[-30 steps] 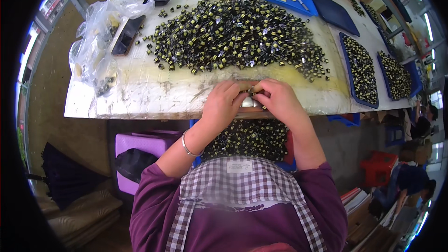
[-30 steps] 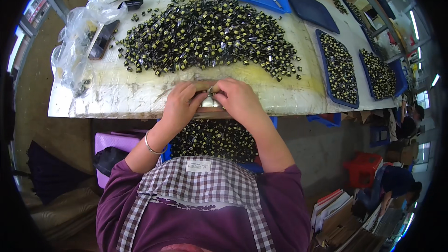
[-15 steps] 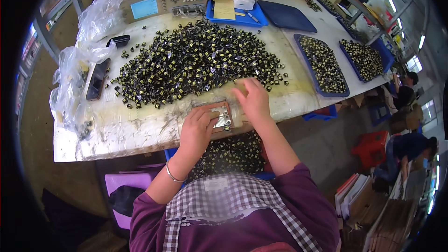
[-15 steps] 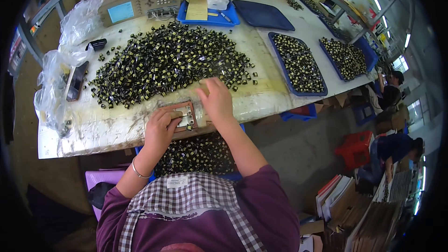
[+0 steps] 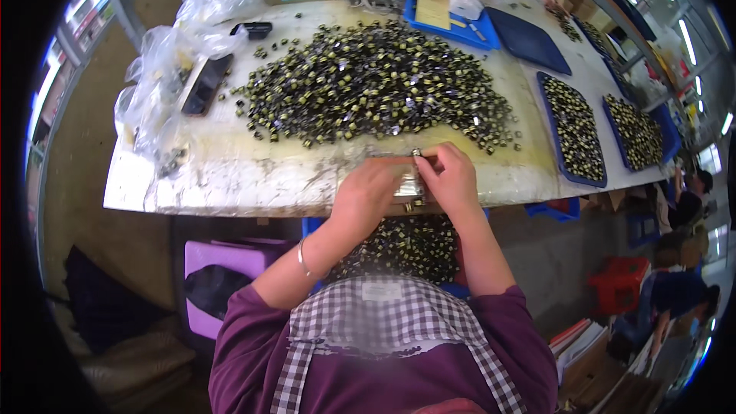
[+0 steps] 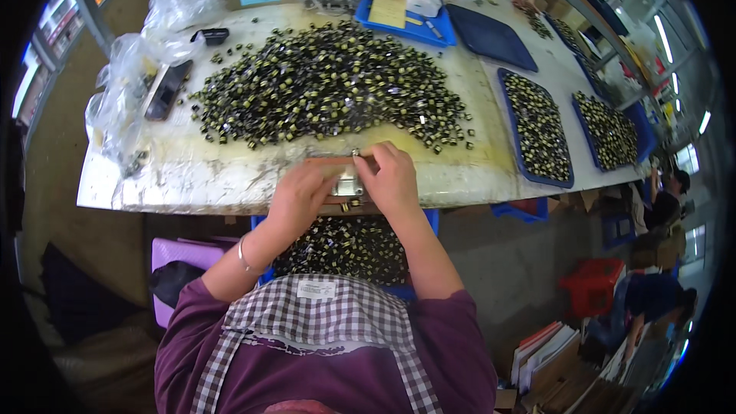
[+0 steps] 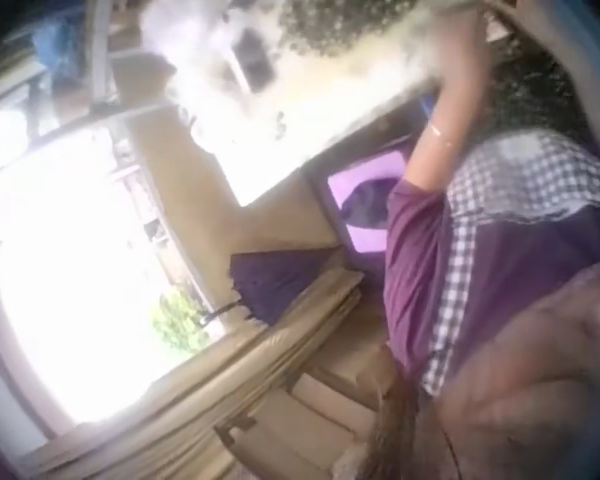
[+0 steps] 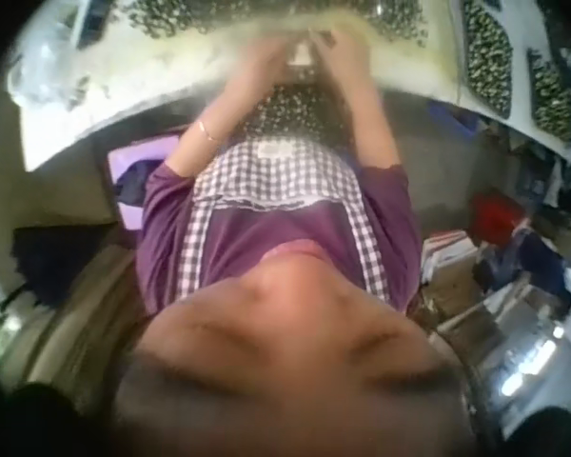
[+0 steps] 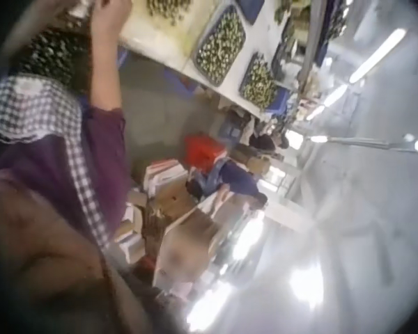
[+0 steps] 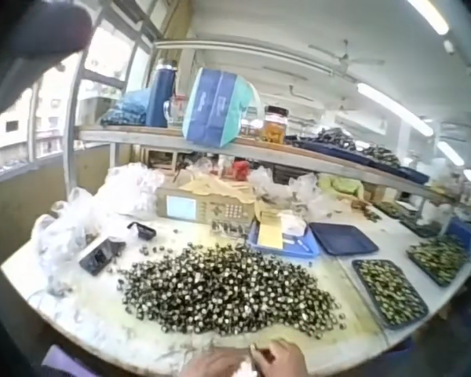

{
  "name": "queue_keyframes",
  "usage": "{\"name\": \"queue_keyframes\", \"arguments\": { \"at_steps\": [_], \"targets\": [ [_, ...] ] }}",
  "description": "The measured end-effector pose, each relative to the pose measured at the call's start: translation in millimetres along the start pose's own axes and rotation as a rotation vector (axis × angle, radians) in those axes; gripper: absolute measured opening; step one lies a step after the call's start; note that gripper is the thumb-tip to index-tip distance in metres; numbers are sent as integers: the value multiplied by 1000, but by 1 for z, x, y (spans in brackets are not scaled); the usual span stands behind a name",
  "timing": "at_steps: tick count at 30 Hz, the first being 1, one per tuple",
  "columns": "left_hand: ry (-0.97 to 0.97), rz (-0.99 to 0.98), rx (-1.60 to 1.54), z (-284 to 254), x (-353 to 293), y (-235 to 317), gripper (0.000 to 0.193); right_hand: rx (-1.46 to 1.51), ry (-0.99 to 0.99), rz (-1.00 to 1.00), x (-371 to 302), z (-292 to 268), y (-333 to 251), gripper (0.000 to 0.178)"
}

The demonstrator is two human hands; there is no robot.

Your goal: The recorder picks up small electronic components from a pile on the workbench and places them into a metal fixture.

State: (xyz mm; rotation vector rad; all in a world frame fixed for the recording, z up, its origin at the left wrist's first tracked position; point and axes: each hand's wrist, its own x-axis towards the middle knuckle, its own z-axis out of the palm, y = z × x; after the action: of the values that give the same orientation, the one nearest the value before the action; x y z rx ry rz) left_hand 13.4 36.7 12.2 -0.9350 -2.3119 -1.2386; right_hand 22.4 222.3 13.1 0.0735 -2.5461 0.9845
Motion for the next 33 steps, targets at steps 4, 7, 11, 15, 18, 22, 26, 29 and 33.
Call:
{"name": "queue_keyframes", "arguments": {
  "at_steps": [4, 7, 11, 15, 18, 22, 26, 29, 33],
  "targets": [
    [174, 90, 217, -3, 48, -13, 25, -65, 103, -148, 4, 11, -12, 23],
    [23, -24, 300, -3, 52, -31, 22, -109, 82, -357, 6, 18, -8, 19],
    [25, 31, 230, -3, 29, -36, 16, -32, 43, -202, -3, 15, -14, 15],
    [118, 59, 208, -7, 11, -37, 16, -72, 7, -91, 5, 14, -14, 16],
    [140, 4, 186, -13, 8, -33, 17, -140, -25, -87, 7, 16, -13, 16],
    [181, 24, 76, -12, 0, -24, 18, -30, 18, -195, 4, 16, -9, 17],
    [125, 6, -16, -9, -6, -20, 19, -22, -20, -86, -2, 9, -15, 17],
    [116, -26, -58, -7, -6, -19, 20, 17, 32, -366, -1, 7, -14, 16],
    [81, -90, -78, -7, -7, -19, 21, 97, -102, -301, -4, 4, -13, 15]
  ]
}}
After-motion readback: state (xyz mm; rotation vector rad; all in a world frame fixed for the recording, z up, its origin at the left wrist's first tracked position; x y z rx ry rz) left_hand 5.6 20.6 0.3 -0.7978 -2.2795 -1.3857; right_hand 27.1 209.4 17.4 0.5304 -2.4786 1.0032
